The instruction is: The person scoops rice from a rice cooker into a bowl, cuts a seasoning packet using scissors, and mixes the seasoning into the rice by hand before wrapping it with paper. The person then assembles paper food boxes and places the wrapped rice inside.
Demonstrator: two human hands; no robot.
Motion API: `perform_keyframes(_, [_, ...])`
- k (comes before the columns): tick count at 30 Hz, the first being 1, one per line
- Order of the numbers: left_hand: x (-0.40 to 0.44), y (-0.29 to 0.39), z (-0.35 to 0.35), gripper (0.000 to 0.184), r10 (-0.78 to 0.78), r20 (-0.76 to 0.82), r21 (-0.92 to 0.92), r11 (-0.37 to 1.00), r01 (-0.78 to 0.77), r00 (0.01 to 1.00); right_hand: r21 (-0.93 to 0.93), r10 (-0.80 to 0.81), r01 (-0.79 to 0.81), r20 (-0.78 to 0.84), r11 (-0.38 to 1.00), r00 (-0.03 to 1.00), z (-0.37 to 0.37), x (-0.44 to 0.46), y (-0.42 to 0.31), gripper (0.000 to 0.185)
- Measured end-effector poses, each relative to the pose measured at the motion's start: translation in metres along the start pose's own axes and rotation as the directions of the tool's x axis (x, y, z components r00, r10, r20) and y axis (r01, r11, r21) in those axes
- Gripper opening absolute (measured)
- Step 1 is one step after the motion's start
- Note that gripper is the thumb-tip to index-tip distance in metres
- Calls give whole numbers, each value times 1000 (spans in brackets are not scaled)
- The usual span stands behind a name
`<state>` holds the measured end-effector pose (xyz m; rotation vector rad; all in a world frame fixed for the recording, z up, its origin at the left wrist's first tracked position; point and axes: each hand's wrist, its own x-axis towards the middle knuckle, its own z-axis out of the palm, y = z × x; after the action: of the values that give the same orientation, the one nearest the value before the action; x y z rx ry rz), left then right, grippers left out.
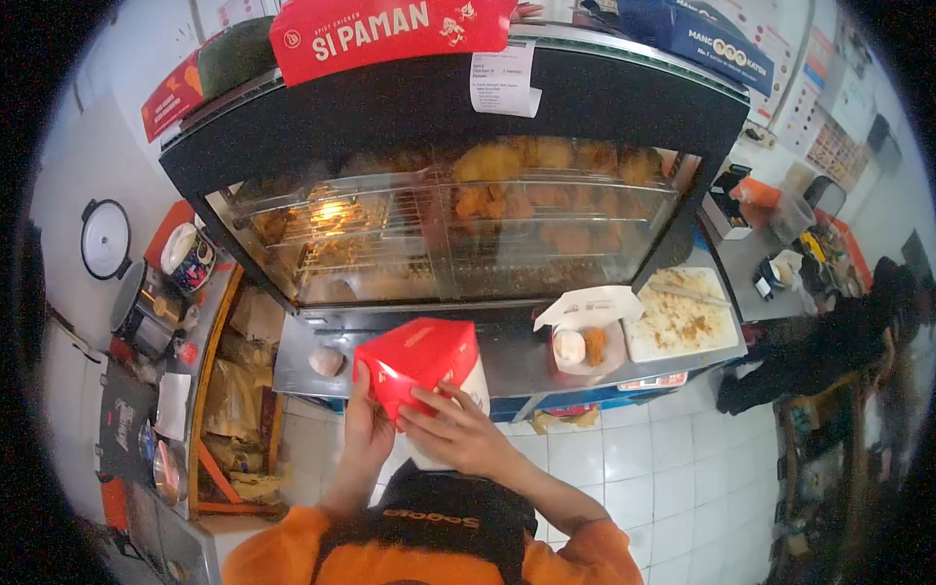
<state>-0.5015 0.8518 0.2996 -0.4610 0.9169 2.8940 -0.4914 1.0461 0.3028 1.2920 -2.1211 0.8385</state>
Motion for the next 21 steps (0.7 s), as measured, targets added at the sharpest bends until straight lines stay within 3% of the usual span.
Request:
perform_keyframes(2, [3,-2,1,38,-13,25,-38,999,14,1000,-52,47,-47,-4,998,999,-6,10,2,49])
perform_keyframes(5, [-4,-6,-4,30,-33,7,204,978,30,999,-144,77,-68,55,987,996,-20,22,-1,47])
perform_keyframes(8, [7,-25,3,27,306,117,271,905,-327,945,-140,138,-136,6,981,990,-18,21,0,40])
perform_keyframes(13, [38,-23,-11,33,103,55,305,945,-115,993,-114,221,-221,-7,969,975,6,6,-1,36])
perform_keyframes(16, [27,-35,-7,34,61,21,277,959,-65,998,-147,290,-297,-65,944,955,14,-1,-2,34])
perform_keyframes(19, [25,-44,-11,36,38,-42,367,930,-20,998,-176,320,-346,-158,922,934,22,-5,-2,32])
perform_keyframes(21, [21,-51,-19,35,-49,50,327,945,30,998,-212,304,-353,-233,911,924,25,-7,2,29])
